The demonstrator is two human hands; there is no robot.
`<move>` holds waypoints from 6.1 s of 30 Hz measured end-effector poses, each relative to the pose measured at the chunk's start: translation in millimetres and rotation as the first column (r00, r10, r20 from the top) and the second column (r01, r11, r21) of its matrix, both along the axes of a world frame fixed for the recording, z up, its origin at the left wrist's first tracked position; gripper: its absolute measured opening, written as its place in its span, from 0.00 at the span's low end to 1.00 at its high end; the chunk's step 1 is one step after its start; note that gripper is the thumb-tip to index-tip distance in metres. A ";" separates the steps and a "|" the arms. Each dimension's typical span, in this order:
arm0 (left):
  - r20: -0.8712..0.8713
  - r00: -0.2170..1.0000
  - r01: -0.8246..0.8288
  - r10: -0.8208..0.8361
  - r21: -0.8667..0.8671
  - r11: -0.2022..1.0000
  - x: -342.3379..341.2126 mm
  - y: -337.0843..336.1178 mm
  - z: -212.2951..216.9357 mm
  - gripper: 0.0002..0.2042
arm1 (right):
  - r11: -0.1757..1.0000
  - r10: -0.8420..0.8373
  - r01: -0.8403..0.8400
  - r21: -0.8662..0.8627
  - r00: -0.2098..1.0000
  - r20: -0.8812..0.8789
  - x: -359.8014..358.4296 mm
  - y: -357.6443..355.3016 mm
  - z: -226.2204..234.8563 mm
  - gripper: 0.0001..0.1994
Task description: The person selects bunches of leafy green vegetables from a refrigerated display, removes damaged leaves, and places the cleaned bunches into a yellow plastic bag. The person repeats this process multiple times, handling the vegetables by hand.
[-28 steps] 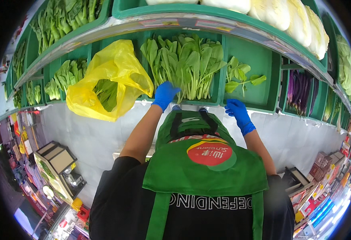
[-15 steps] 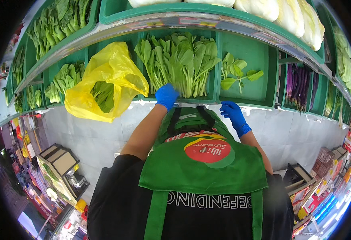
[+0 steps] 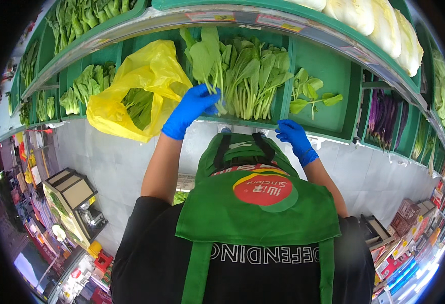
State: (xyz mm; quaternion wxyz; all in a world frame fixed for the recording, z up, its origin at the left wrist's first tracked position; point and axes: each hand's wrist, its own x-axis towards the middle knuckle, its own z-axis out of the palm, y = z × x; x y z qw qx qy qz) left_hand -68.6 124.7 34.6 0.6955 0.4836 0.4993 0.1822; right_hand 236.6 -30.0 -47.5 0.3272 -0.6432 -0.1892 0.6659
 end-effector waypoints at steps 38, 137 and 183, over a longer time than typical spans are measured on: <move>-0.617 0.786 0.152 0.020 0.226 0.962 52.9 -179.6 -67.7 0.12 | 0.949 0.104 0.185 -0.257 0.584 0.805 93.9 139.2 -93.7 0.49; -0.964 0.133 0.951 -0.230 0.190 -0.245 287.6 -71.7 -198.8 0.05 | 0.866 -0.406 0.490 -0.103 0.568 -0.716 265.4 22.6 -64.2 0.10; -0.606 0.727 0.681 -0.323 0.578 0.449 366.2 -34.4 -188.5 0.07 | 0.719 -0.552 0.689 -0.096 0.480 -0.682 272.0 -58.0 -33.8 0.12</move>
